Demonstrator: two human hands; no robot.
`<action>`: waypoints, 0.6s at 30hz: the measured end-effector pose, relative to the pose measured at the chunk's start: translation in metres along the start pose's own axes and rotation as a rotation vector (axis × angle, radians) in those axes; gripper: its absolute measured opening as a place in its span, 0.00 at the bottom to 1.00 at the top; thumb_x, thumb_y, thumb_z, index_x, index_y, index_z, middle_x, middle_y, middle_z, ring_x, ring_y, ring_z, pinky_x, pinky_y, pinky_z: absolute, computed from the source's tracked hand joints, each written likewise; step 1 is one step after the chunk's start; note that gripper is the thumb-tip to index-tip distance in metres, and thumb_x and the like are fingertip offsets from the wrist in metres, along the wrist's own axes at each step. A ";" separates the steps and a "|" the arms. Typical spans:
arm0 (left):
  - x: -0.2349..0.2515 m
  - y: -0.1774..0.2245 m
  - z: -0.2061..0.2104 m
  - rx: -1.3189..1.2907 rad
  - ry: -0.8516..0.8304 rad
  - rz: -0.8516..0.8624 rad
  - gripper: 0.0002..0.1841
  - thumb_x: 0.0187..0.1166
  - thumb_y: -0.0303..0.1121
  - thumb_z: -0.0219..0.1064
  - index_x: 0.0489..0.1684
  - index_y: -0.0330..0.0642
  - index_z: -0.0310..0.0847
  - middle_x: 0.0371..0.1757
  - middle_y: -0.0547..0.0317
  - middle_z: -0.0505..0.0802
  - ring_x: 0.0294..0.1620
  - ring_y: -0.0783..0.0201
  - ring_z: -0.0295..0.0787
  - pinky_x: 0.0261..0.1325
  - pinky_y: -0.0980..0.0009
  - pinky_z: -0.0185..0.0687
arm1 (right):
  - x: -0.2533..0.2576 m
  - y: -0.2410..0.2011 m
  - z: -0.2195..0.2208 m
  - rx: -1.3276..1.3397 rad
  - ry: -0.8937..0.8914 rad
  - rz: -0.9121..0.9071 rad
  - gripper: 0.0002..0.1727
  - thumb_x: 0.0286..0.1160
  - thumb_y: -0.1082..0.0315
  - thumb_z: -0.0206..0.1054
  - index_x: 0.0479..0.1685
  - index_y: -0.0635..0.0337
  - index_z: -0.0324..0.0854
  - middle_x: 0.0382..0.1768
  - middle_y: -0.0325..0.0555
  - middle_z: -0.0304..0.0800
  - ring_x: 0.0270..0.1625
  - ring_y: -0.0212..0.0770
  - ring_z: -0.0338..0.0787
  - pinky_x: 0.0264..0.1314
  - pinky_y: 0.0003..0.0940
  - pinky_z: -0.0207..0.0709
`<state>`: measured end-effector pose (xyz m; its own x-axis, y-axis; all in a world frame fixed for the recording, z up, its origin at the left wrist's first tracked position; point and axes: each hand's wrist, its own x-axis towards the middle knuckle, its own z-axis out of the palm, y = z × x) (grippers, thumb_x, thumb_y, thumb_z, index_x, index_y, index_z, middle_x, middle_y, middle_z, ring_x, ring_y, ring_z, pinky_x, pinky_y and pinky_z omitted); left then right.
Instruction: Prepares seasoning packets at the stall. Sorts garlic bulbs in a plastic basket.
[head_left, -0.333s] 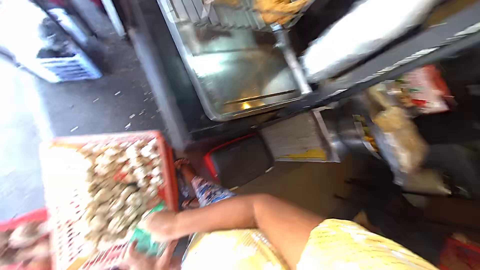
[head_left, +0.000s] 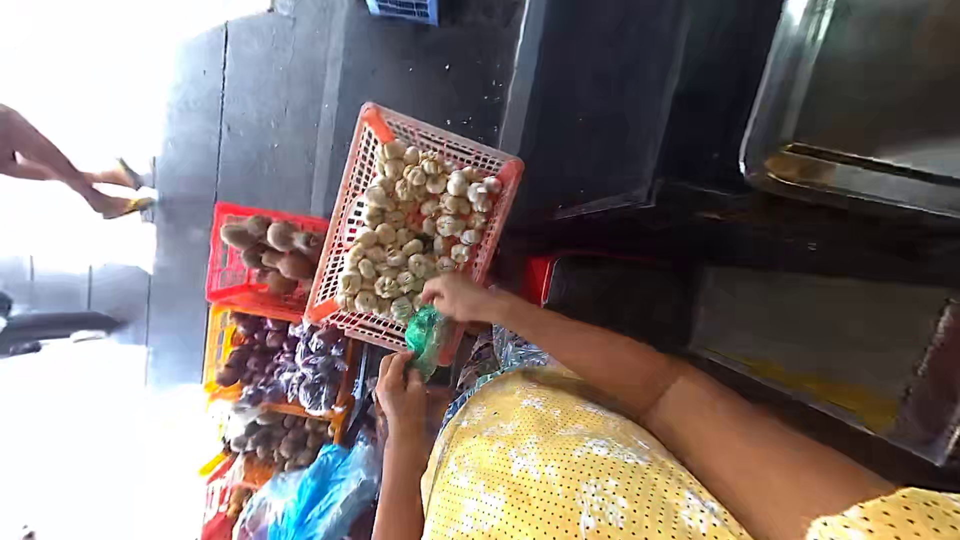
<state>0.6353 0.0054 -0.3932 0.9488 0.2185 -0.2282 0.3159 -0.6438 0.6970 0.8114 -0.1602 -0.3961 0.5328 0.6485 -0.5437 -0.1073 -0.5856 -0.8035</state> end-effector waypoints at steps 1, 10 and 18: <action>-0.002 -0.002 -0.004 -0.060 0.031 -0.022 0.12 0.68 0.17 0.61 0.44 0.26 0.89 0.49 0.39 0.92 0.54 0.53 0.90 0.61 0.58 0.85 | 0.015 0.010 -0.011 -0.025 0.085 0.039 0.15 0.79 0.77 0.61 0.58 0.67 0.88 0.58 0.63 0.91 0.65 0.60 0.88 0.73 0.61 0.77; -0.019 0.000 -0.019 -0.471 0.278 -0.345 0.11 0.69 0.18 0.63 0.47 0.26 0.82 0.43 0.55 0.89 0.45 0.72 0.88 0.50 0.74 0.87 | 0.139 0.048 -0.009 -0.209 0.060 0.104 0.50 0.62 0.75 0.77 0.92 0.63 0.56 0.88 0.62 0.62 0.89 0.61 0.64 0.89 0.60 0.61; -0.022 -0.002 -0.021 -0.753 0.505 -0.559 0.09 0.72 0.15 0.60 0.45 0.35 0.77 0.38 0.62 0.89 0.39 0.71 0.90 0.45 0.73 0.90 | 0.114 0.045 0.055 -0.497 0.120 0.308 0.45 0.60 0.85 0.75 0.85 0.55 0.67 0.87 0.69 0.56 0.80 0.76 0.70 0.68 0.71 0.77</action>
<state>0.6135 0.0170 -0.3749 0.5032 0.7329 -0.4580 0.4575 0.2238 0.8606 0.8211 -0.0861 -0.5077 0.6336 0.3703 -0.6793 0.1185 -0.9141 -0.3878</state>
